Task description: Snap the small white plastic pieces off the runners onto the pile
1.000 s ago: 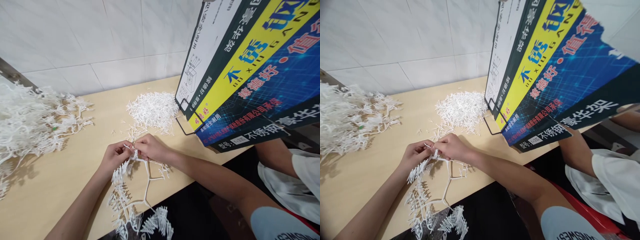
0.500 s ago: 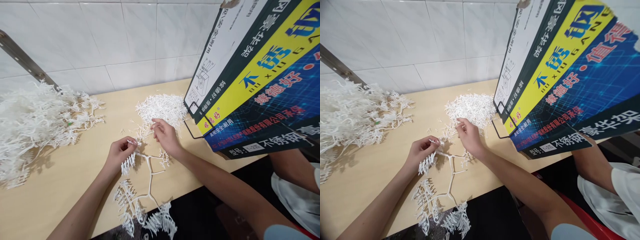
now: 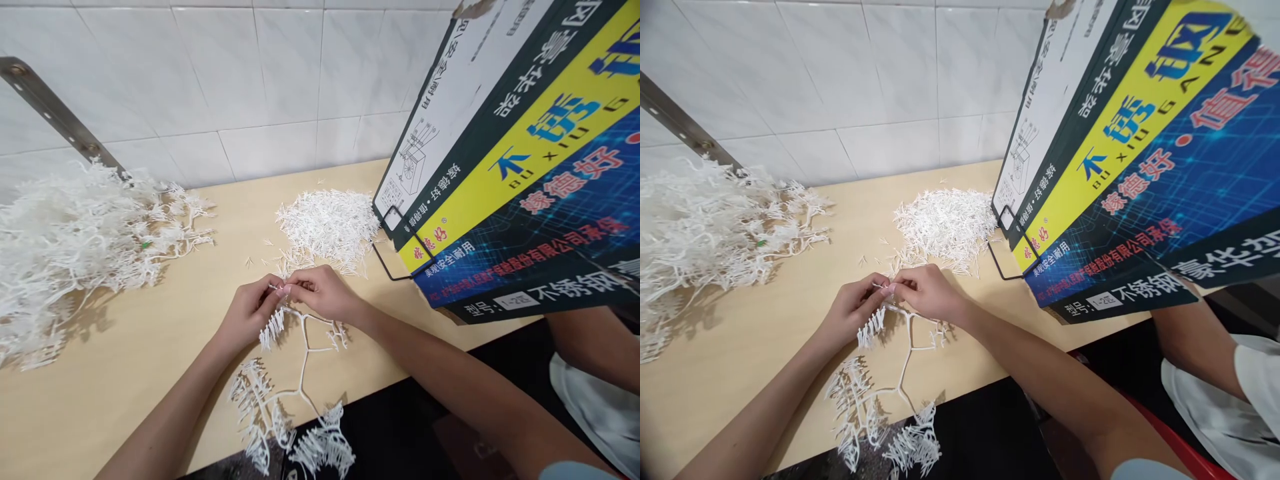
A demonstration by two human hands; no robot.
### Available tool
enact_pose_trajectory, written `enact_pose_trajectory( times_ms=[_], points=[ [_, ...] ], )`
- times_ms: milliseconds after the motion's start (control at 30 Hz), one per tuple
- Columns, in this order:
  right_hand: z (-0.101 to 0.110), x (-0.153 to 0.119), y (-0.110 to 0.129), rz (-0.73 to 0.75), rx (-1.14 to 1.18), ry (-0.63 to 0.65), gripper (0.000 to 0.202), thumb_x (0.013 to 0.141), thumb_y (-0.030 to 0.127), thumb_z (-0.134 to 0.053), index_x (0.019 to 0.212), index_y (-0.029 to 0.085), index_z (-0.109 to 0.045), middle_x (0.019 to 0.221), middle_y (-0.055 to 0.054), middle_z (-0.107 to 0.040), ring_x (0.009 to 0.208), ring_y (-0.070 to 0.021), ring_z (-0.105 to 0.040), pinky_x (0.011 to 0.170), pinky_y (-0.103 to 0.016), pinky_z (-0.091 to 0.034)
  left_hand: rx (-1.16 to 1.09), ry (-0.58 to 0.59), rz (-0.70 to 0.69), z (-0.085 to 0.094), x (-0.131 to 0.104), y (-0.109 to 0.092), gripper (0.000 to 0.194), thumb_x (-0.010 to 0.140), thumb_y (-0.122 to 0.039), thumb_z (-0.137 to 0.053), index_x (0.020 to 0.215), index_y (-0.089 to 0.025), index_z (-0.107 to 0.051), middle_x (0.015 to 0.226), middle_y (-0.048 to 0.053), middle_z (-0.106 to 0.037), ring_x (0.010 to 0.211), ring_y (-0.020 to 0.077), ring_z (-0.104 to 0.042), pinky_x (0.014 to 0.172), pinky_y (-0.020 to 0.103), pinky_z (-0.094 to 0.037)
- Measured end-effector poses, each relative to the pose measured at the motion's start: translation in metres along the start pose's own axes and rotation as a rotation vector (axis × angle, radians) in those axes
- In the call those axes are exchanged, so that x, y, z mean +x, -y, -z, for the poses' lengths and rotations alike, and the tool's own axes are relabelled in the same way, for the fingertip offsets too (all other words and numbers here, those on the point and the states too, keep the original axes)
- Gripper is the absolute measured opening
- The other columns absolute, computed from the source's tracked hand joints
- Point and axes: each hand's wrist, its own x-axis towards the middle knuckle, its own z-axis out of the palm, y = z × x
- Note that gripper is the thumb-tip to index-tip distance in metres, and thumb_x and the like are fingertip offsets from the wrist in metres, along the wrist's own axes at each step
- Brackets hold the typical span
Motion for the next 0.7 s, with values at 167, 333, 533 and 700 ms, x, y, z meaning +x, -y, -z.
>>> enact_pose_trajectory(
  times_ms=[167, 333, 533, 700],
  points=[
    [-0.006, 0.008, -0.016, -0.098, 0.445, -0.396, 0.016, 0.094, 0.029, -0.057, 0.081, 0.021, -0.061, 0.062, 0.005, -0.051, 0.050, -0.0085, -0.042, 0.049, -0.022, -0.036, -0.061, 0.023, -0.057, -0.004, -0.009, -0.004, 0.027, 0.101, -0.041, -0.052, 0.088, -0.018, -0.058, 0.063, -0.005, -0.044, 0.056, 0.0108, -0.036, 0.055, 0.025, -0.028],
    [-0.008, 0.015, -0.024, -0.041, 0.445, -0.552, 0.019, 0.098, 0.038, -0.055, 0.108, 0.024, -0.061, 0.092, -0.001, -0.063, 0.052, -0.0078, -0.049, 0.046, -0.023, -0.042, -0.133, -0.043, -0.042, -0.010, -0.015, -0.010, 0.027, 0.099, -0.041, -0.057, 0.085, -0.018, -0.061, 0.064, -0.004, -0.046, 0.055, 0.0100, -0.036, 0.053, 0.025, -0.027],
    [-0.004, 0.000, -0.010, 0.281, -0.033, -0.326, 0.029, 0.104, 0.031, -0.048, 0.129, 0.023, -0.060, 0.119, -0.009, -0.069, 0.089, -0.0159, -0.066, 0.072, -0.028, -0.053, -0.255, -0.171, 0.095, -0.010, -0.007, -0.001, 0.025, 0.093, -0.042, -0.066, 0.089, -0.018, -0.066, 0.064, -0.004, -0.047, 0.056, 0.0094, -0.037, 0.052, 0.023, -0.027],
    [-0.001, -0.001, -0.010, 0.421, -0.169, -0.166, 0.026, 0.104, 0.034, -0.049, 0.090, 0.020, -0.065, 0.080, -0.002, -0.066, 0.069, -0.0127, -0.057, 0.066, -0.028, -0.043, -0.342, -0.176, 0.138, -0.014, -0.011, -0.005, 0.028, 0.092, -0.046, -0.068, 0.089, -0.018, -0.067, 0.056, -0.006, -0.038, 0.051, 0.0089, -0.031, 0.048, 0.023, -0.022]
  ],
)
